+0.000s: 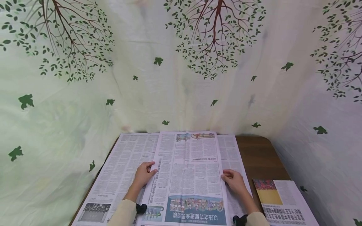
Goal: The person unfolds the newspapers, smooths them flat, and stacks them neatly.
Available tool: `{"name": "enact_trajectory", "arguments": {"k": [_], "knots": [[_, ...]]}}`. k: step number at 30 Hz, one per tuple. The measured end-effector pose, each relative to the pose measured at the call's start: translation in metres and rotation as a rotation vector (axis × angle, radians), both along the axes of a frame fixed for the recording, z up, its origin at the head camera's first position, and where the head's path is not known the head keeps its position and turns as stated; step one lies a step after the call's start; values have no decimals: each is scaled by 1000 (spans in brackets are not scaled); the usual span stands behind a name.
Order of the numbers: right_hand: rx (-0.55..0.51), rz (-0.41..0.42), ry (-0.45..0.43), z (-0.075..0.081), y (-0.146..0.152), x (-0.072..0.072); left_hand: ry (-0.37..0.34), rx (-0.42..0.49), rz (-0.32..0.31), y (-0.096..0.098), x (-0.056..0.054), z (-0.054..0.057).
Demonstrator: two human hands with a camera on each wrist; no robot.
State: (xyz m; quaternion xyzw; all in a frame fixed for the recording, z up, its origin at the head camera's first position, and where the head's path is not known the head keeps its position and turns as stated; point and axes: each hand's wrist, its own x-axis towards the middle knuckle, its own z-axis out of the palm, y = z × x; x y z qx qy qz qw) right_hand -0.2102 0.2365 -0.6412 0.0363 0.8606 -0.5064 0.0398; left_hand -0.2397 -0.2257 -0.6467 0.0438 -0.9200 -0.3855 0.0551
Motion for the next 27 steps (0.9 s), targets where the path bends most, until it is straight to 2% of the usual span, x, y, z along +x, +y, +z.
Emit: {"name": "enact_trajectory", "arguments": {"k": [3, 9, 14, 17, 23, 25, 27], "knots": [[-44, 41, -29, 2, 3, 10, 11, -16, 7, 2, 0, -1], [-152, 145, -160, 8, 13, 30, 47, -28, 12, 4, 0, -2], [-229, 210, -196, 9, 16, 43, 69, -42, 25, 3, 0, -4], [-229, 183, -215, 10, 14, 48, 81, -47, 23, 3, 1, -5], [-183, 106, -217, 8, 8, 52, 61, -64, 46, 11, 6, 0], [-170, 92, -208, 7, 7, 52, 89, -60, 46, 19, 9, 2], [-164, 72, -201, 6, 6, 53, 147, -38, 11, 30, 14, 5]]}}
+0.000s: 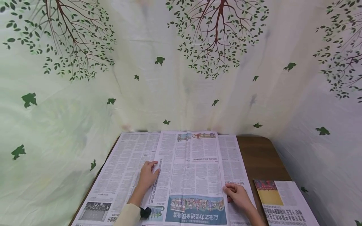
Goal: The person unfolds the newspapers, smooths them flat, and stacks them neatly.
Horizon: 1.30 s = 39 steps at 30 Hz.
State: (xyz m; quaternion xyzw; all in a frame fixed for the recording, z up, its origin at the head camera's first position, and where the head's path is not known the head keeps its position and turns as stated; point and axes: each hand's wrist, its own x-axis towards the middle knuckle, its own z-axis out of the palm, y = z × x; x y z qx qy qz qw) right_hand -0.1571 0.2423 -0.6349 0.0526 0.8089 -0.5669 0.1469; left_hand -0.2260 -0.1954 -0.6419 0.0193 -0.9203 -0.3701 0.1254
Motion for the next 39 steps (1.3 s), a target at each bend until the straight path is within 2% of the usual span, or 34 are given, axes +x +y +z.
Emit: {"name": "enact_trajectory", "arguments": {"k": [3, 5, 10, 13, 21, 25, 30, 39], "knots": [[3, -32, 3, -1, -2, 1, 71, 21, -107, 22, 6, 5], [1, -44, 10, -2, -3, 1, 78, 35, -182, 38, 9, 10], [-5, -55, 26, -2, -6, -1, 17, 72, -315, 76, 14, 19], [-12, -62, 12, -1, -7, -1, -4, 93, -367, 94, 18, 18], [-10, -22, 30, 2, -13, -1, -44, 130, -428, 127, 24, 17], [14, -51, 47, 1, -16, 0, -66, 140, -468, 143, 26, 15], [66, -134, 66, -3, -20, 0, -144, 180, -537, 165, 30, 11], [115, -167, 84, 0, -24, 1, -185, 226, -569, 191, 32, 4]]}}
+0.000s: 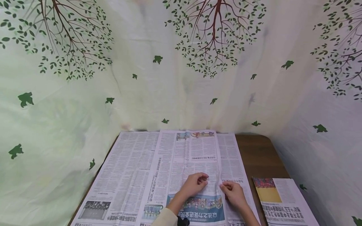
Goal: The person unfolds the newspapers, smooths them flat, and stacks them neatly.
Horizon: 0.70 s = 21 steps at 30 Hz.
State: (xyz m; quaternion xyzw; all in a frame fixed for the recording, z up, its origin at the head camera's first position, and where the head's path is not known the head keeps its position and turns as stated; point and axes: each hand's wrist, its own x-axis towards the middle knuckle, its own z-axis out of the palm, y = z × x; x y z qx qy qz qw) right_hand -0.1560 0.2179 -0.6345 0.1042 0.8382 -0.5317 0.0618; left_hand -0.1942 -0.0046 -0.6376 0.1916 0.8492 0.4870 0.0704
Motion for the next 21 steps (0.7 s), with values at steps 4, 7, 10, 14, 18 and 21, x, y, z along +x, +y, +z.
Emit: {"name": "enact_trajectory", "arguments": {"k": [4, 7, 10, 14, 18, 21], "knots": [[1, 1, -2, -1, -1, 0, -10, 4, -9, 7, 1, 2], [2, 7, 5, -1, -2, 0, -5, -3, -21, 11, 2, 3], [9, 18, 15, -1, -3, 0, 33, -29, -46, 14, 2, 3], [39, 20, 14, -5, -3, 0, 111, -95, -92, 17, 4, 4], [76, 23, 18, -8, -2, -2, 167, -143, -121, 18, 5, 6], [101, 29, 39, -8, -2, -5, 195, -172, -136, 19, 4, 9]]}}
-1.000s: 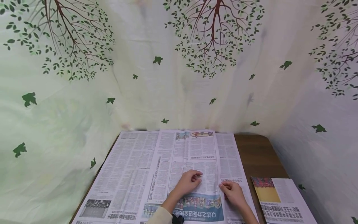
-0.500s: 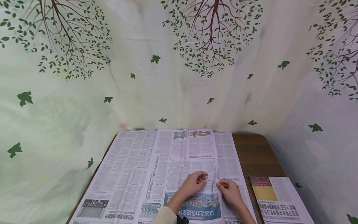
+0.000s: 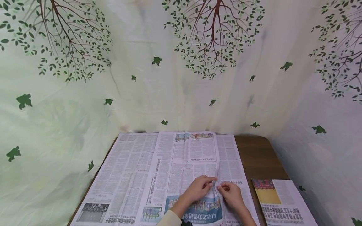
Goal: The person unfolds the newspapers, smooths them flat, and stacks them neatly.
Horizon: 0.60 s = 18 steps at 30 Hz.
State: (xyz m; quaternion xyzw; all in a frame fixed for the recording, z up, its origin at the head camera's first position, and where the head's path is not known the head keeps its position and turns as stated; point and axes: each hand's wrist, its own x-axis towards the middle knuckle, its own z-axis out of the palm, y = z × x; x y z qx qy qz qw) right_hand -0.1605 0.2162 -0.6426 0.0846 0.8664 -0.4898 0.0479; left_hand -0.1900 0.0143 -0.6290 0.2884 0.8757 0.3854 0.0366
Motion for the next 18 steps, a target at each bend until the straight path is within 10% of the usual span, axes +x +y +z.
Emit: {"name": "enact_trajectory", "arguments": {"k": [18], "knots": [[-6, -24, 2, -4, 0, -2, -7, -190, -8, 13, -3, 9]]}}
